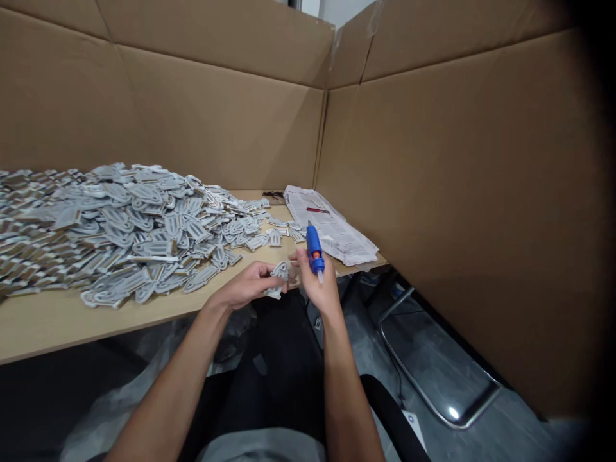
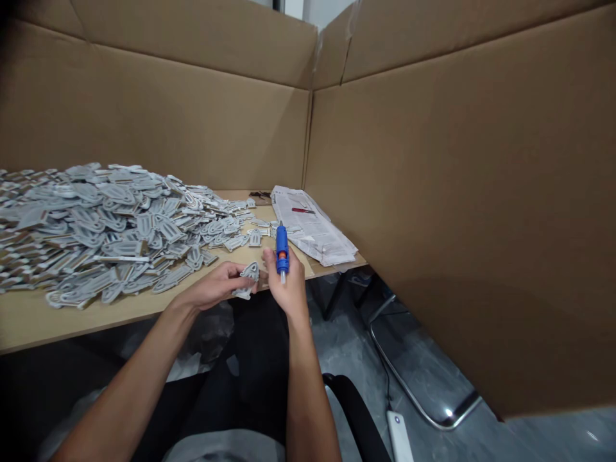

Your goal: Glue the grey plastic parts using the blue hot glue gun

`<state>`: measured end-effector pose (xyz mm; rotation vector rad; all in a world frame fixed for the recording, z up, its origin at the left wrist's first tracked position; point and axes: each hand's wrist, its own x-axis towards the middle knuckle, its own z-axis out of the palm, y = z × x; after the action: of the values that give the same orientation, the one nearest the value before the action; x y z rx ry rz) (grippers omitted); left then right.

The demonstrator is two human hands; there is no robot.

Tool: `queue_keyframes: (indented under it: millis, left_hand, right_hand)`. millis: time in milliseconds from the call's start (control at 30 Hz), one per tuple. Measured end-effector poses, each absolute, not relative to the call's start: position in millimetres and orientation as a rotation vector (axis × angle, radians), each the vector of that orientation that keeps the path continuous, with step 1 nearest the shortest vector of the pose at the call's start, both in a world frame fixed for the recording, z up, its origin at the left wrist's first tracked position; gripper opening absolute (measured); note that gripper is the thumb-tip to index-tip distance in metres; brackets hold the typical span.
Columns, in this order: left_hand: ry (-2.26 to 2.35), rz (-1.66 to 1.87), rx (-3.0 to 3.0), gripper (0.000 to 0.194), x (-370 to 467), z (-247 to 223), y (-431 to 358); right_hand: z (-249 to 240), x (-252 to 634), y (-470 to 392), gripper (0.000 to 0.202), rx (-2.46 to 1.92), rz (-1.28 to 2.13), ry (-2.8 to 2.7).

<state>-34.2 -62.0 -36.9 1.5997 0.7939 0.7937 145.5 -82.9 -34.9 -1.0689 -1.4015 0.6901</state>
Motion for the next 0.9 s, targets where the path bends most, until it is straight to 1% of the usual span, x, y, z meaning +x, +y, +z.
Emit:
queue_keyframes:
  millis: [167,267,333,400,533,633,767,900]
  left_hand:
    - [0.757,0.648,1.777,0.021,-37.4,-30.4,-60.7]
    - [0.738,0.646,1.778,0.02,-37.4,-30.8,-58.3]
    - [0.735,0.676,1.766,0.019,-36.6,-32.5,-57.4]
    - [0.742,0.705,1.75,0.017,-36.0,-34.2,-57.4]
    - [0.755,0.698,1.731,0.016,-36.8,-34.6,-59.2]
    - [0.755,0.631,1.731,0.017,-38.6,-32.8,-60.2]
    - [0.753,0.571,1.739,0.021,-39.8,-30.7,-60.3]
    - [0.73,0.639,1.702,0.022,-37.0,-31.0,-61.0]
  right_hand:
    - [-32.7,139.6,-83.7,0.051,-0.878,0.968,-1.319]
    - [-30.0,139.7,-86.8,0.052,-0.759,1.06,-1.337]
    - [-28.7,142.7,-89.2,0.053,-0.766,1.077,-1.388]
    - [-27.7,146.8,-91.5,0.051,-0.854,0.999,-1.431]
    - [-25.7,152.2,-94.1,0.042,-1.067,0.668,-1.517]
    - [-25.0,149.7,-93.4,0.04,-1.113,0.583,-1.519]
    - [-27.2,142.2,-89.7,0.047,-0.945,0.765,-1.458]
    - [-30.9,142.5,-87.8,0.06,-0.749,1.022,-1.449]
